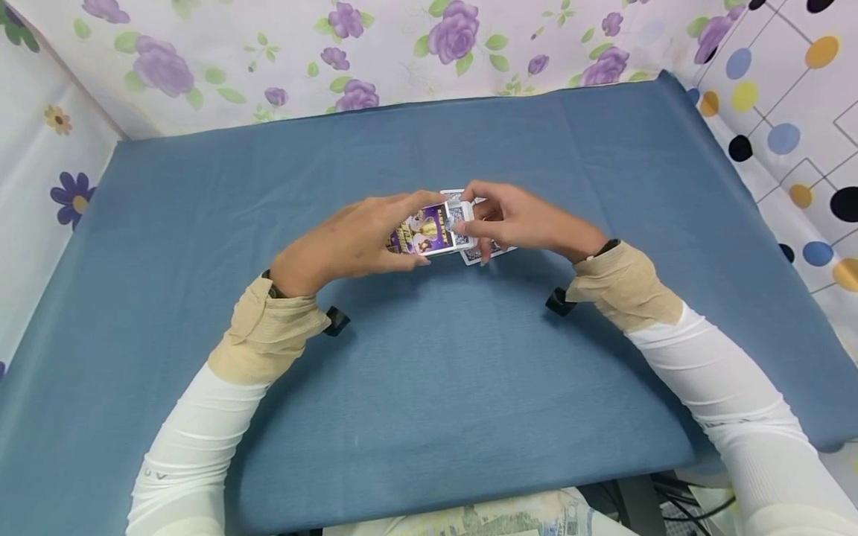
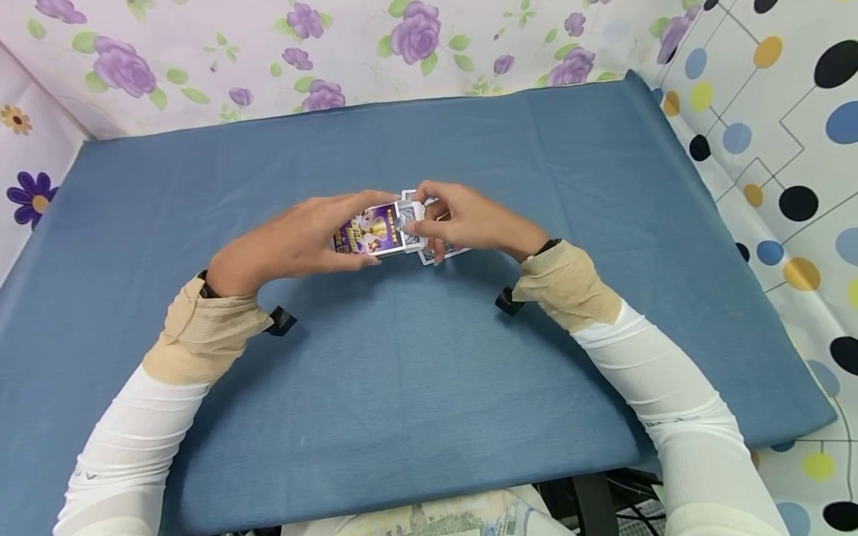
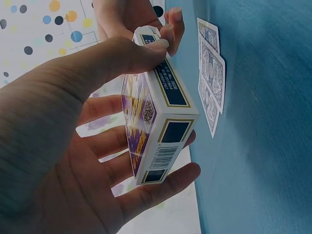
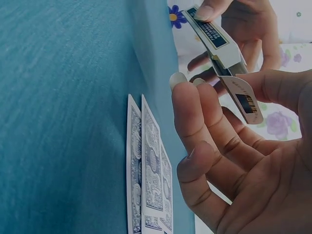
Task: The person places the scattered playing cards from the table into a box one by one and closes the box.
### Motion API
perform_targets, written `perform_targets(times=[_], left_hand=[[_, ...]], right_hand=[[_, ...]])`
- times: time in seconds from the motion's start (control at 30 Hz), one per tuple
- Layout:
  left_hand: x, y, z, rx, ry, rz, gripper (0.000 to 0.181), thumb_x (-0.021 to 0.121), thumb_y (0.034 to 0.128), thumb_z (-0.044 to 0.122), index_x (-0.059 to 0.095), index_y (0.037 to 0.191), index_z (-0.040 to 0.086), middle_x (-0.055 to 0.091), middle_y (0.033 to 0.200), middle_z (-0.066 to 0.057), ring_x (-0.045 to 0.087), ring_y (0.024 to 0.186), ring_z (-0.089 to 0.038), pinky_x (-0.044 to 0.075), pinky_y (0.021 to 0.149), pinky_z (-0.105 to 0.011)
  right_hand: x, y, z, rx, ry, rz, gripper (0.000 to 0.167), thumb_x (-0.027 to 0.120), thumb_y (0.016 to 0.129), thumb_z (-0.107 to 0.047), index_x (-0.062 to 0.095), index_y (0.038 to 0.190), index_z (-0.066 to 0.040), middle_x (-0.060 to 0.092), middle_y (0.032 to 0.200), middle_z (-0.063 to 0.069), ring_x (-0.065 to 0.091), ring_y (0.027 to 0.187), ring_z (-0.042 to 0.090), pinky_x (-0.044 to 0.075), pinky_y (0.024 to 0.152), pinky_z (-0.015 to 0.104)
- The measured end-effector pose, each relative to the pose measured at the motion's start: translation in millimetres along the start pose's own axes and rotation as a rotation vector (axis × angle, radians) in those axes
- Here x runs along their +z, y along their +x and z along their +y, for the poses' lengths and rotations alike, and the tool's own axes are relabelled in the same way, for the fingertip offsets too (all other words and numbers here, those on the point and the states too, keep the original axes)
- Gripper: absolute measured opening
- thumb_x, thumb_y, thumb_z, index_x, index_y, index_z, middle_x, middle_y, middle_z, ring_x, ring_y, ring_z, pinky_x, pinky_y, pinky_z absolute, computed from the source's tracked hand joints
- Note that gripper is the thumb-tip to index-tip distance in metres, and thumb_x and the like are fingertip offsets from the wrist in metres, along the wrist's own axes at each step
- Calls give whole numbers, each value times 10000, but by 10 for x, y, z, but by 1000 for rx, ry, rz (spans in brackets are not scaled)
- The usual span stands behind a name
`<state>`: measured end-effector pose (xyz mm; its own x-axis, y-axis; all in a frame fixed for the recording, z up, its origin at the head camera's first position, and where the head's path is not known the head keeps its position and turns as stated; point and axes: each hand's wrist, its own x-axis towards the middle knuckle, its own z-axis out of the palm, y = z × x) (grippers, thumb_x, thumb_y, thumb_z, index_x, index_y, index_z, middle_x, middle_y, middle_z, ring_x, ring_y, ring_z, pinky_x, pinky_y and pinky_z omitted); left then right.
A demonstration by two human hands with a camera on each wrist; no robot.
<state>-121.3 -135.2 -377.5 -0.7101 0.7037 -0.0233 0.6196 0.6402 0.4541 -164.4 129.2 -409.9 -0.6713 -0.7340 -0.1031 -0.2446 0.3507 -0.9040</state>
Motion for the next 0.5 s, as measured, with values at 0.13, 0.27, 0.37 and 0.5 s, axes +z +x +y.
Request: perform_targets(times=[0.13,0.27,0.37,0.5], left_hand=[[14,4,4,4,9,0,735,765,919,284,380,1540,209,609,1288,-62,581,906,-183,491,737,-347],[24,5,18,7,15,1,728,764,920,291,383,1536,213,604,1301,-69,580,874,-186,488,719,-339],[32,6,30,7,18,3,721,764,920,296,389,1530,218,604,1306,-70,580,872,-186,488,718,-340],[42,9,40,15,24,4,717,761,922,305,389,1531,230,603,1316,-69,579,895,-186,485,742,-348]], right_hand=[[17,13,16,7,0,-6,215,596,1030,-197,499,1151,-48,699,854,212,666,660,428,448,490,345],[32,20,19,13,-13,-5,182,583,1032,-167,499,1140,-47,707,867,202,681,673,416,459,500,351],[41,24,24,11,-33,-5,182,577,1035,-158,516,1166,-48,707,867,183,688,675,401,468,510,354],[61,30,34,7,-38,-18,210,569,1040,-156,529,1210,-39,707,864,167,695,671,384,479,513,347]])
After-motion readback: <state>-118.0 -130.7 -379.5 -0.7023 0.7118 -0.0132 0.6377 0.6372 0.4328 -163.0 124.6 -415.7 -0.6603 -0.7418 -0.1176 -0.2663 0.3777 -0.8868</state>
